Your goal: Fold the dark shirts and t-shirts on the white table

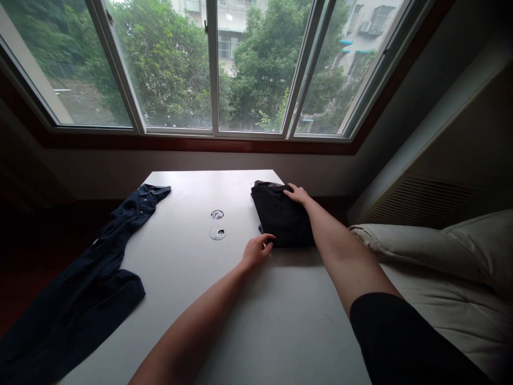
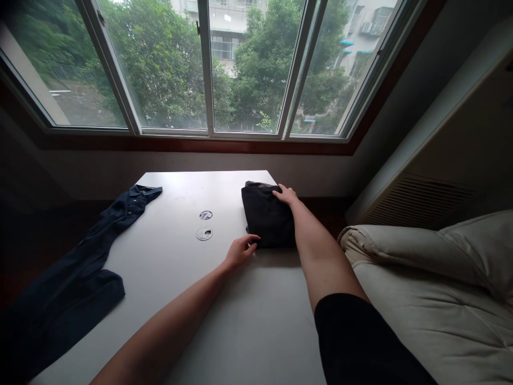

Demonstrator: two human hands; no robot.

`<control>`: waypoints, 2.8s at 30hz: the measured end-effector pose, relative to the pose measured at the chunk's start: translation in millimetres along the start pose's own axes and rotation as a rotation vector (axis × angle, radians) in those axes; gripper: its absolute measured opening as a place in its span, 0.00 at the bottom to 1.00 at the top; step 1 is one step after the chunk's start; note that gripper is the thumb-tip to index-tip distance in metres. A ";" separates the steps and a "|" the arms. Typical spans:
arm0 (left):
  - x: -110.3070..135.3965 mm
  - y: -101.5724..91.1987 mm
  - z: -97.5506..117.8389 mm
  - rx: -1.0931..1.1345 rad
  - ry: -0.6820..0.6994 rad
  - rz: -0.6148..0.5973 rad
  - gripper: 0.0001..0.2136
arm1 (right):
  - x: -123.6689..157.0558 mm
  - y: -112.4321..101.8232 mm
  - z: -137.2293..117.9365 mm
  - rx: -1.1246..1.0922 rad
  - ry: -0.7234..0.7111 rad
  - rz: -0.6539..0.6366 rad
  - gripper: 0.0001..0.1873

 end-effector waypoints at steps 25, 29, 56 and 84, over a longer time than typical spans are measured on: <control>4.7 -6.8 7.2 -0.058 0.031 0.025 0.14 | 9.3 -22.9 -6.6 0.248 0.095 0.238 0.31; 9.1 -7.0 11.9 -0.198 0.100 0.000 0.17 | 45.2 -14.3 -42.8 0.224 -0.108 0.386 0.28; 144.4 -388.9 -90.2 -1.380 -0.568 0.257 0.22 | 223.1 74.4 -199.1 -0.206 -0.762 0.046 0.11; 153.9 -197.2 18.4 -0.322 -0.006 -0.254 0.20 | 205.2 102.4 -172.5 -0.242 -0.386 0.169 0.11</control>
Point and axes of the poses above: each hand's wrist, its own x-axis away from the middle knuckle, its own y-axis out of the palm, z = x × y, the point moved 6 cm from there along -x, towards the middle knuckle, and after that the axes turned 12 degrees about z, right-handed, at the moved point
